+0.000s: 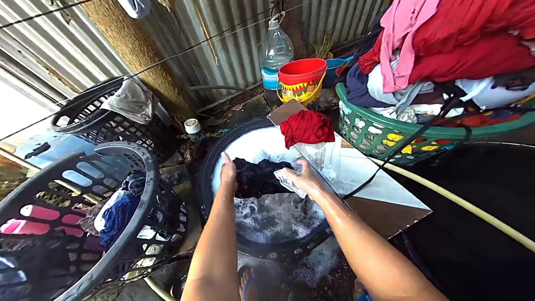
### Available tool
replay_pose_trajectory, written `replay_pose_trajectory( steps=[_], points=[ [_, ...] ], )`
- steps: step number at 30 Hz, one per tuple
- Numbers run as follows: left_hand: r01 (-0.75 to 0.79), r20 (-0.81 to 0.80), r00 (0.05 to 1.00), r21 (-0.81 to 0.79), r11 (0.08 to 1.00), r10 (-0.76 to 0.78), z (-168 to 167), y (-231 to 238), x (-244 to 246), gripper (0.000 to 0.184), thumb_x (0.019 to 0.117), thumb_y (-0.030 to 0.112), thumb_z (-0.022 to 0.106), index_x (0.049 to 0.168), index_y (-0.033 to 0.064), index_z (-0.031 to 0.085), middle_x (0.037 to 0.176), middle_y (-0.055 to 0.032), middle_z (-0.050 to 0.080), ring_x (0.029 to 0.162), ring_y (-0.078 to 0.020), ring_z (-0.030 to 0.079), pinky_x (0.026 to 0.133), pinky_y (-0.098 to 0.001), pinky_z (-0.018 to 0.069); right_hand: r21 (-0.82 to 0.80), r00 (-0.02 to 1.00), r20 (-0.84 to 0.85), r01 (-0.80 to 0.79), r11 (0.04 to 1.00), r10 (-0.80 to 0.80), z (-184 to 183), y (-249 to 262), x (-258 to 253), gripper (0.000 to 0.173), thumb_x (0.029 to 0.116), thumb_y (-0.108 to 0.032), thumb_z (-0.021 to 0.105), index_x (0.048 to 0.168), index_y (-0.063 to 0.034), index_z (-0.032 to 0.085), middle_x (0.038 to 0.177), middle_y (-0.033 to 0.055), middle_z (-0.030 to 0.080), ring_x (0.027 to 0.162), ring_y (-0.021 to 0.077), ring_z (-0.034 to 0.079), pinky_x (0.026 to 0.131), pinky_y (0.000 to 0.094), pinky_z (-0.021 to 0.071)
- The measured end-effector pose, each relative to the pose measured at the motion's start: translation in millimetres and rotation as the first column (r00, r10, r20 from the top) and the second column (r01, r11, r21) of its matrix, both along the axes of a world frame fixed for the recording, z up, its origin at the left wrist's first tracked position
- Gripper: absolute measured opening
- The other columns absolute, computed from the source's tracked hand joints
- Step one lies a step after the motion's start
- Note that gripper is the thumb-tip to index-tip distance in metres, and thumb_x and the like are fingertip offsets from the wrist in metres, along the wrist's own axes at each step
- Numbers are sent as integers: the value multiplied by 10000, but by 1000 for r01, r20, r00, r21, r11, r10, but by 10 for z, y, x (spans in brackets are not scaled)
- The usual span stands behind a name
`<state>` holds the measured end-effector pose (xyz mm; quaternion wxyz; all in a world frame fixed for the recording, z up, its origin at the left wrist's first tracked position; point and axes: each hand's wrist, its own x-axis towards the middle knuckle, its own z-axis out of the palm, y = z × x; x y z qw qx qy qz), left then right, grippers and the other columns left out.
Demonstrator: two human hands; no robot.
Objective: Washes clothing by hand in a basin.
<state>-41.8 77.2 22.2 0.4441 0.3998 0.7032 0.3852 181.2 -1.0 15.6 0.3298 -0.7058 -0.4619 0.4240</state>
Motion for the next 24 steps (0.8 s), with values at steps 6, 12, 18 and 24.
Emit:
replay_pose_trajectory(
  steps=[6, 12, 18, 24],
  points=[
    [178, -481, 860, -30, 984, -171, -745, -53, -7, 608, 1046, 420, 539, 1540, 80, 436, 1617, -329, 258, 1450, -535, 331, 1117, -677, 355, -175, 836, 343, -391, 904, 428, -839, 304, -238, 657, 939, -261, 721, 1541, -178, 472, 1526, 269, 458, 1402, 474, 445, 1127, 663, 375],
    [493, -472, 633, -365, 789, -614, -1226, -575, 277, 593, 1027, 138, 590, 1577, 72, 377, 1696, -267, 58, 1545, -461, 200, 1231, -531, 270, -525, 785, 264, -370, 767, 560, -1059, -72, -466, 536, 1066, -99, 481, 1566, 34, 344, 1611, 300, 331, 1513, 468, 288, 1225, 617, 227],
    [-74, 223, 972, 28, 997, 66, -1385, -560, 283, 616, 1138, 405, 211, 1497, -45, 430, 1503, -291, 470, 1398, -375, 467, 1155, -544, 372, 31, 762, 186, -636, 771, 620, 368, 243, -769, 331, 1091, -159, 460, 1195, 104, 633, 1198, 306, 643, 1182, 406, 609, 1050, 543, 443],
    [-265, 895, 410, 304, 915, -178, -661, -544, 359, 808, 1009, 726, 141, 1370, 143, 569, 1180, -111, 705, 1049, -243, 689, 822, -484, 602, 558, 835, -453, -9, 829, 314, 1030, 157, -565, 207, 1035, -205, 442, 1013, -98, 618, 746, -37, 622, 614, 40, 587, 567, 253, 536]
  ],
)
